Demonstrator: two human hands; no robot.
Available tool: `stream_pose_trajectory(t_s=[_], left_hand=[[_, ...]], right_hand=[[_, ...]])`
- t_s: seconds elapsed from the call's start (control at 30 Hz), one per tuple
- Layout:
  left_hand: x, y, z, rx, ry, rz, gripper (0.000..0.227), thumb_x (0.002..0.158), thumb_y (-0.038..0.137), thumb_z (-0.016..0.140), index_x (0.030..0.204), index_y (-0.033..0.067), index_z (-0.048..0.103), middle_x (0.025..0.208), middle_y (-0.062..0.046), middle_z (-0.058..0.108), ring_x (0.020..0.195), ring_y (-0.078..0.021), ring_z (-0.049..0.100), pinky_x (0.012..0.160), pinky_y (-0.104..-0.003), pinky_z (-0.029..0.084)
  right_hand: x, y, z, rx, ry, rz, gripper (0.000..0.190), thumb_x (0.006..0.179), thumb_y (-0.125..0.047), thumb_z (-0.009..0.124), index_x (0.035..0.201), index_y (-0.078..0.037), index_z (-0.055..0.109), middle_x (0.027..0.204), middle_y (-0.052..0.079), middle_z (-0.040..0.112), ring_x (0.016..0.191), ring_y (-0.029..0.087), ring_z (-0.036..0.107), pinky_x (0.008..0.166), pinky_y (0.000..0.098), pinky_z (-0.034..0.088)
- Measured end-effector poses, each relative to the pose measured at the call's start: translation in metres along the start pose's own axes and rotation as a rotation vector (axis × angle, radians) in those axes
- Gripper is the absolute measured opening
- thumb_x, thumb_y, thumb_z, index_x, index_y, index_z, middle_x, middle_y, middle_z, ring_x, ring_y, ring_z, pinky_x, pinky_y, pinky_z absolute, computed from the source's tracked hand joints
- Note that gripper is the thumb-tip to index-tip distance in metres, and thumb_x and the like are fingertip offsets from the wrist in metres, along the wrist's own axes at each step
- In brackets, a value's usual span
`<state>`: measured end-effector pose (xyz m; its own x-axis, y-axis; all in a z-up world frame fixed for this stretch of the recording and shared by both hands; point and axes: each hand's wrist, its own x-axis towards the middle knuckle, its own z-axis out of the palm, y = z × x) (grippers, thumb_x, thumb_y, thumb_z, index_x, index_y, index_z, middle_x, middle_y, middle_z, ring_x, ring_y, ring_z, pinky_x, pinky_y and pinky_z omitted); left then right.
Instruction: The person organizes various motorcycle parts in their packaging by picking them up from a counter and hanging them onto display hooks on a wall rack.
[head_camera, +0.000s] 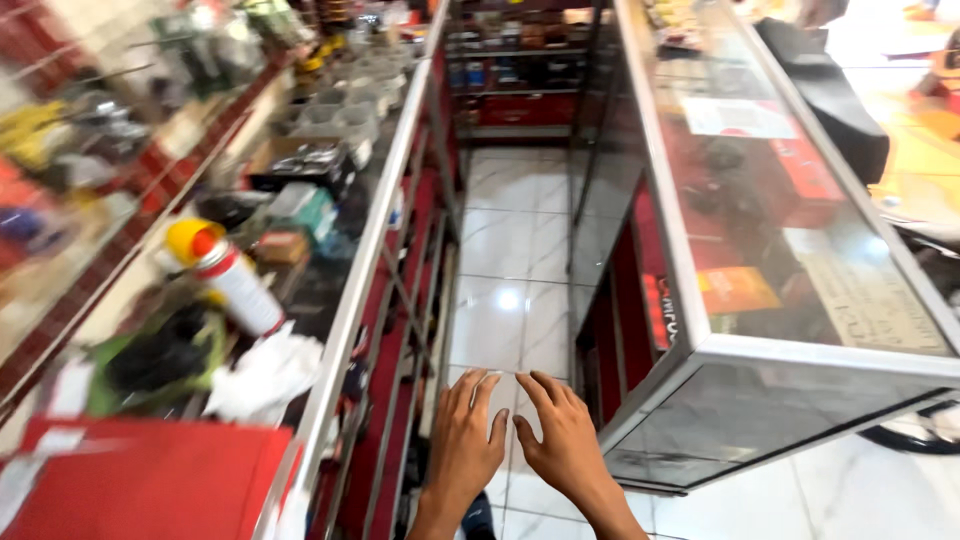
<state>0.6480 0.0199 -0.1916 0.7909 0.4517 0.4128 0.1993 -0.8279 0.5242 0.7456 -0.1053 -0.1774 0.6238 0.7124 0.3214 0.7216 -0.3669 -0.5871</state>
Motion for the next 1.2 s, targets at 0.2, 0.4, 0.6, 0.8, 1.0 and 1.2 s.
stream_pose_trajectory(t_s=[0.2, 0.4, 0.6, 0.8, 1.0, 1.2], left_hand=[[0.106, -0.032, 0.018, -0.097, -0.09, 0.031, 0.046, 0.091, 0.015, 0.069, 0.133, 0.0031, 0.056, 0.14, -0.018, 0.053, 0.138, -0.0366, 0.043, 0.116, -0.056, 0.026], [0.182, -0.074, 0.029, -0.121, -0.123, 0.054, 0.044, 0.091, 0.017, 0.07, 0.132, 0.0038, 0.057, 0.138, -0.017, 0.054, 0.138, -0.0358, 0.044, 0.115, -0.057, 0.026], [0.253, -0.103, 0.054, -0.153, -0.236, 0.006, 0.045, 0.091, 0.018, 0.069, 0.133, 0.0052, 0.057, 0.14, -0.016, 0.053, 0.138, -0.0348, 0.044, 0.116, -0.055, 0.028], [0.327, -0.131, 0.098, -0.163, -0.339, -0.046, 0.046, 0.091, 0.019, 0.07, 0.134, 0.0064, 0.056, 0.143, -0.014, 0.052, 0.14, -0.0338, 0.042, 0.117, -0.055, 0.025], [0.427, -0.14, 0.141, -0.128, -0.335, 0.031, 0.049, 0.09, 0.018, 0.07, 0.135, 0.0054, 0.057, 0.145, -0.017, 0.052, 0.14, -0.0355, 0.04, 0.116, -0.055, 0.025], [0.529, -0.134, 0.17, -0.09, -0.235, 0.152, 0.046, 0.089, 0.019, 0.07, 0.131, 0.0033, 0.058, 0.14, -0.019, 0.055, 0.138, -0.0367, 0.043, 0.115, -0.054, 0.028]], right_hand=[[0.092, 0.019, 0.004, -0.09, 0.034, 0.146, 0.062, 0.083, -0.017, 0.073, 0.142, -0.012, 0.055, 0.137, 0.013, 0.059, 0.127, 0.034, 0.055, 0.104, 0.0462, 0.043], [0.176, 0.028, 0.021, -0.122, 0.102, 0.189, 0.056, 0.084, -0.017, 0.073, 0.137, -0.009, 0.057, 0.134, 0.014, 0.061, 0.123, 0.035, 0.058, 0.102, 0.0449, 0.046], [0.235, 0.057, 0.03, -0.123, 0.109, 0.294, 0.056, 0.084, -0.019, 0.074, 0.137, -0.01, 0.058, 0.134, 0.012, 0.061, 0.123, 0.033, 0.058, 0.102, 0.0445, 0.047], [0.311, 0.114, 0.044, -0.096, 0.082, 0.376, 0.06, 0.082, -0.02, 0.075, 0.14, -0.011, 0.058, 0.133, 0.011, 0.062, 0.122, 0.033, 0.06, 0.101, 0.044, 0.048], [0.408, 0.173, 0.038, -0.071, 0.068, 0.395, 0.057, 0.085, -0.022, 0.074, 0.139, -0.011, 0.058, 0.132, 0.011, 0.062, 0.118, 0.035, 0.061, 0.098, 0.0444, 0.05], [0.493, 0.23, 0.013, -0.058, 0.191, 0.279, 0.054, 0.083, -0.021, 0.074, 0.134, -0.006, 0.059, 0.131, 0.013, 0.063, 0.118, 0.036, 0.061, 0.098, 0.0457, 0.05]])
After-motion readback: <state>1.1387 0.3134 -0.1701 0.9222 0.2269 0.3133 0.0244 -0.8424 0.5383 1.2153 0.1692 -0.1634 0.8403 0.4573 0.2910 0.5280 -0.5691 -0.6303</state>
